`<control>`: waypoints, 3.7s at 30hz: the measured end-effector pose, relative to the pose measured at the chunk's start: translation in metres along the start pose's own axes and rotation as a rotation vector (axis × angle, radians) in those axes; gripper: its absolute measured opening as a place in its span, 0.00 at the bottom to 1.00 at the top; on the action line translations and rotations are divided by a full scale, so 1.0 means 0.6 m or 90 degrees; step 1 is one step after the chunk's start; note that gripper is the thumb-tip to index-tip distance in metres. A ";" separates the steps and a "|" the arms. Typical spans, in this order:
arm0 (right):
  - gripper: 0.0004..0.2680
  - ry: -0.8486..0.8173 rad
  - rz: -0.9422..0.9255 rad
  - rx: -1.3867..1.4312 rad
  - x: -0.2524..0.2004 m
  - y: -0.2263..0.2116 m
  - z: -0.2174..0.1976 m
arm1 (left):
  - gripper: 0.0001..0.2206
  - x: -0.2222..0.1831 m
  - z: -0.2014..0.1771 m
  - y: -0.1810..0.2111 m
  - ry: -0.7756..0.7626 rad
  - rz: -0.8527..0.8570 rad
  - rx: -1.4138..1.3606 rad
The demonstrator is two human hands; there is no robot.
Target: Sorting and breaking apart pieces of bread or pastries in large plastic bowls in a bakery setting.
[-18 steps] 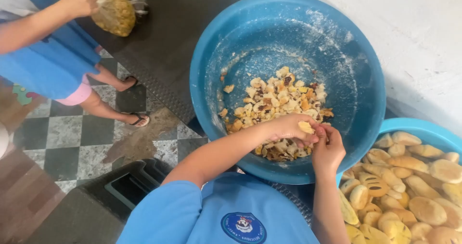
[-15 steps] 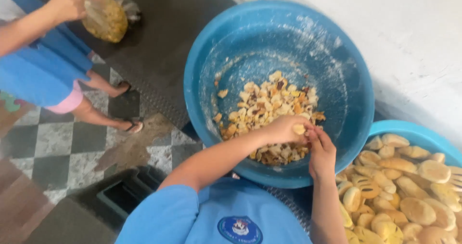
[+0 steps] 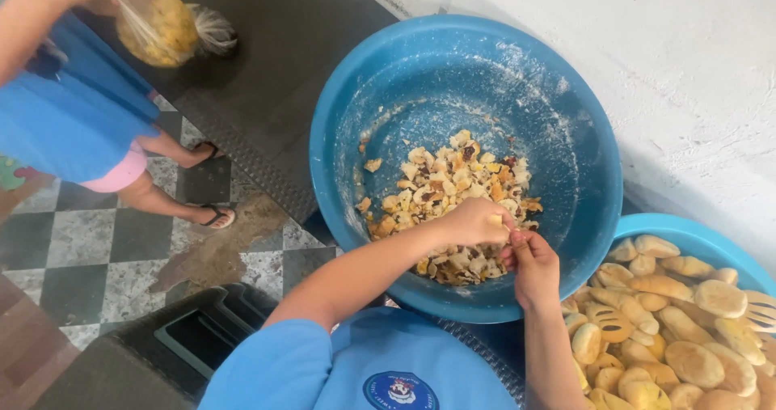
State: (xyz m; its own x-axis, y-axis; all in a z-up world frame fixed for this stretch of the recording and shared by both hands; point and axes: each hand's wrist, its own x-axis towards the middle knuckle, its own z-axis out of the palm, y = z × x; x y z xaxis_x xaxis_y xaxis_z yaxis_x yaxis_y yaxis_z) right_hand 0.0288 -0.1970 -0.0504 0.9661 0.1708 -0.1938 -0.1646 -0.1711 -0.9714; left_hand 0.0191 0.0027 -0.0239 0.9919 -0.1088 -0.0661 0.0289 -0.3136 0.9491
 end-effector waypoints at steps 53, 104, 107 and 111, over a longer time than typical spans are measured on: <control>0.10 0.227 0.117 -0.360 -0.061 -0.130 0.058 | 0.22 0.061 0.037 -0.073 -0.211 0.051 -0.137; 0.23 0.025 -0.354 -0.472 -0.036 -0.013 0.030 | 0.13 -0.019 -0.034 -0.072 -0.038 -0.046 0.419; 0.22 0.146 -0.476 -0.396 -0.028 -0.051 -0.028 | 0.14 -0.040 -0.053 -0.017 -0.071 -0.070 0.465; 0.16 0.407 -0.409 -0.579 0.022 -0.006 -0.204 | 0.21 -0.047 -0.056 0.009 -0.121 -0.111 0.421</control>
State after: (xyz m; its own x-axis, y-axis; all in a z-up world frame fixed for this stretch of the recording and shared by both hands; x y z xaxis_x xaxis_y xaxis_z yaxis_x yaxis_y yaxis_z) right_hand 0.0668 -0.3126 -0.0325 0.7865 0.0183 0.6173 0.3141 -0.8725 -0.3743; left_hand -0.0048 0.0356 -0.0067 0.9390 -0.1493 -0.3098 0.0434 -0.8422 0.5374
